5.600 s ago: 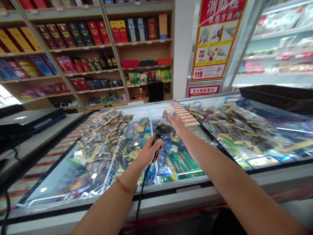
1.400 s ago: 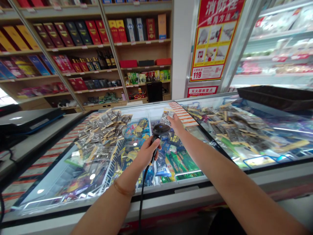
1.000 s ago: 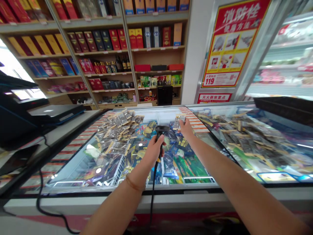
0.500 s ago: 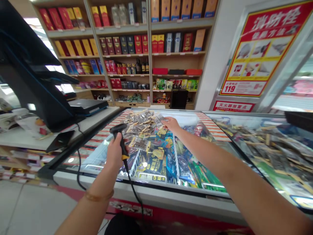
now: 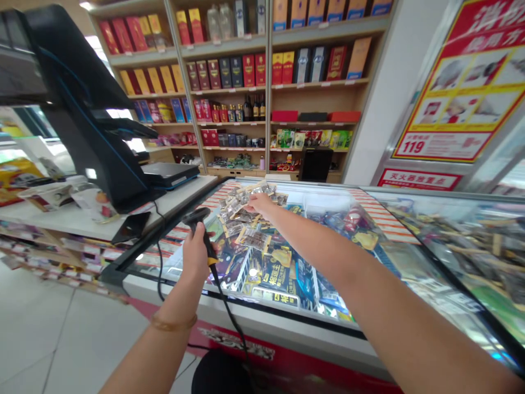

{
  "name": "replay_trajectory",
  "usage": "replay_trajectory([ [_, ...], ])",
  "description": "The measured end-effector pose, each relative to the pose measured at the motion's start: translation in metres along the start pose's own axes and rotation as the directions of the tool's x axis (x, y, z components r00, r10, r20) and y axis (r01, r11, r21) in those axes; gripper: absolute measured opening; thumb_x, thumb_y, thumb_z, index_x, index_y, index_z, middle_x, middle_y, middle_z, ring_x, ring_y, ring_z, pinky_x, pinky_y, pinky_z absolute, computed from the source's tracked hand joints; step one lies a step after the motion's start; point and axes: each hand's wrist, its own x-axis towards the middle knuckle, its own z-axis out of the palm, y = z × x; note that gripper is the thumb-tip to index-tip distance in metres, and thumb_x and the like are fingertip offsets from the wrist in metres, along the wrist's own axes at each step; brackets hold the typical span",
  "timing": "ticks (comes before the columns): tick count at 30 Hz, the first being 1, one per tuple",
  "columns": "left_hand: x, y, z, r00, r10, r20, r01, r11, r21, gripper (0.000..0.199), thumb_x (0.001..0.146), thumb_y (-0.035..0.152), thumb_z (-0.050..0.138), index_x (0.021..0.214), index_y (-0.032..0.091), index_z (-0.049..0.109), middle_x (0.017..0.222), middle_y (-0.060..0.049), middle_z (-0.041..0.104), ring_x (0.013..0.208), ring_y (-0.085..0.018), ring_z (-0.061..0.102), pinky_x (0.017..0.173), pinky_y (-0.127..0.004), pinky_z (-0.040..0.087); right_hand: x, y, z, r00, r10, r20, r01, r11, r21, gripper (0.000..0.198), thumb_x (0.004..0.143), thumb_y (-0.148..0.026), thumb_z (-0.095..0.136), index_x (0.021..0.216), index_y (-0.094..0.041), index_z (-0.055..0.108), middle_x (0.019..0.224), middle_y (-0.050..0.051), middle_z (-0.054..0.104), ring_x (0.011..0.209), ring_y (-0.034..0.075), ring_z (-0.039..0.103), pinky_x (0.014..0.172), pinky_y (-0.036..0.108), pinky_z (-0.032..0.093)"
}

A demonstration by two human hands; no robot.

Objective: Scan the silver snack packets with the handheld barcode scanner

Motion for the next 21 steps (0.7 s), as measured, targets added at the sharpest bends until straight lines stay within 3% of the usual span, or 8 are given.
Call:
replay_trajectory([
  [3,-0.010,-0.007,0.021,0.997,-0.023,0.067,0.024,0.999,-0.026,0.034,0.081,0.051,0.064,0.085,0.020,0.051,0.072,0.002,0.062,0.039,-0.009,0.049,0.034,-0.023,0.039,-0.012,0.002,-0.036,0.999,-0.041,-0.019,0.041,0.999,0.022,0.019,0.087,0.002,0.059,0.091,-0.015,0.062,0.065,-0.003,0.063,0.061,0.011,0.069,0.070,0.027,0.063],
  [5,-0.021,-0.014,0.041,0.990,-0.035,0.137,0.041,0.998,-0.038,0.036,0.080,0.052,0.066,0.085,0.020,0.052,0.073,0.002,0.062,0.039,-0.008,0.049,0.035,-0.023,0.039,-0.021,0.007,-0.072,0.995,-0.082,-0.053,0.083,0.997,0.008,0.017,0.088,0.001,0.058,0.088,-0.015,0.063,0.068,-0.002,0.065,0.061,0.011,0.069,0.072,0.029,0.063],
  [8,-0.041,-0.026,0.078,0.969,-0.077,0.235,0.088,0.995,-0.037,0.039,0.077,0.054,0.068,0.084,0.020,0.051,0.072,0.003,0.062,0.039,-0.007,0.048,0.036,-0.021,0.038,-0.035,0.021,-0.144,0.972,-0.154,-0.177,0.141,0.987,-0.083,0.017,0.088,0.000,0.055,0.085,-0.015,0.064,0.073,0.000,0.067,0.062,0.011,0.069,0.071,0.029,0.062],
  [10,-0.056,-0.033,0.106,0.947,-0.110,0.301,0.124,0.992,-0.027,0.039,0.077,0.054,0.069,0.084,0.020,0.051,0.070,0.003,0.062,0.040,-0.007,0.049,0.038,-0.021,0.037,-0.045,0.034,-0.200,0.932,-0.191,-0.307,0.139,0.973,-0.183,0.018,0.089,-0.003,0.052,0.085,-0.015,0.064,0.079,0.001,0.069,0.064,0.011,0.069,0.069,0.028,0.061],
  [13,-0.081,-0.041,0.146,0.906,-0.139,0.401,0.155,0.988,-0.008,0.040,0.077,0.055,0.069,0.083,0.019,0.052,0.070,0.002,0.062,0.040,-0.008,0.049,0.039,-0.022,0.037,-0.067,0.053,-0.291,0.838,-0.278,-0.469,0.051,0.897,-0.439,0.017,0.088,-0.006,0.052,0.085,-0.015,0.067,0.082,0.004,0.071,0.069,0.014,0.071,0.071,0.030,0.059],
  [16,-0.104,-0.048,0.177,0.860,-0.168,0.481,0.178,0.984,0.025,0.041,0.077,0.057,0.068,0.082,0.020,0.051,0.069,0.001,0.062,0.039,-0.009,0.048,0.037,-0.024,0.037,-0.098,0.060,-0.380,0.760,-0.448,-0.471,-0.093,0.642,-0.761,0.015,0.080,-0.005,0.060,0.082,-0.016,0.070,0.082,0.005,0.073,0.083,0.020,0.071,0.085,0.036,0.056],
  [19,-0.117,-0.059,0.192,0.812,-0.161,0.561,0.157,0.986,0.056,0.043,0.075,0.058,0.070,0.083,0.020,0.052,0.069,0.001,0.062,0.038,-0.009,0.047,0.035,-0.024,0.036,-0.133,0.054,-0.458,0.715,-0.454,-0.531,-0.216,0.579,-0.786,0.012,0.076,-0.007,0.066,0.068,-0.015,0.067,0.074,0.010,0.070,0.092,0.028,0.069,0.090,0.045,0.051],
  [21,-0.119,-0.068,0.193,0.790,-0.151,0.594,0.126,0.988,0.085,0.044,0.073,0.059,0.071,0.083,0.020,0.053,0.067,0.002,0.061,0.038,-0.009,0.047,0.035,-0.023,0.037,-0.154,0.048,-0.503,0.683,-0.435,-0.587,-0.307,0.559,-0.771,0.024,0.070,-0.012,0.076,0.055,-0.018,0.058,0.068,0.012,0.067,0.095,0.034,0.068,0.091,0.053,0.048],
])
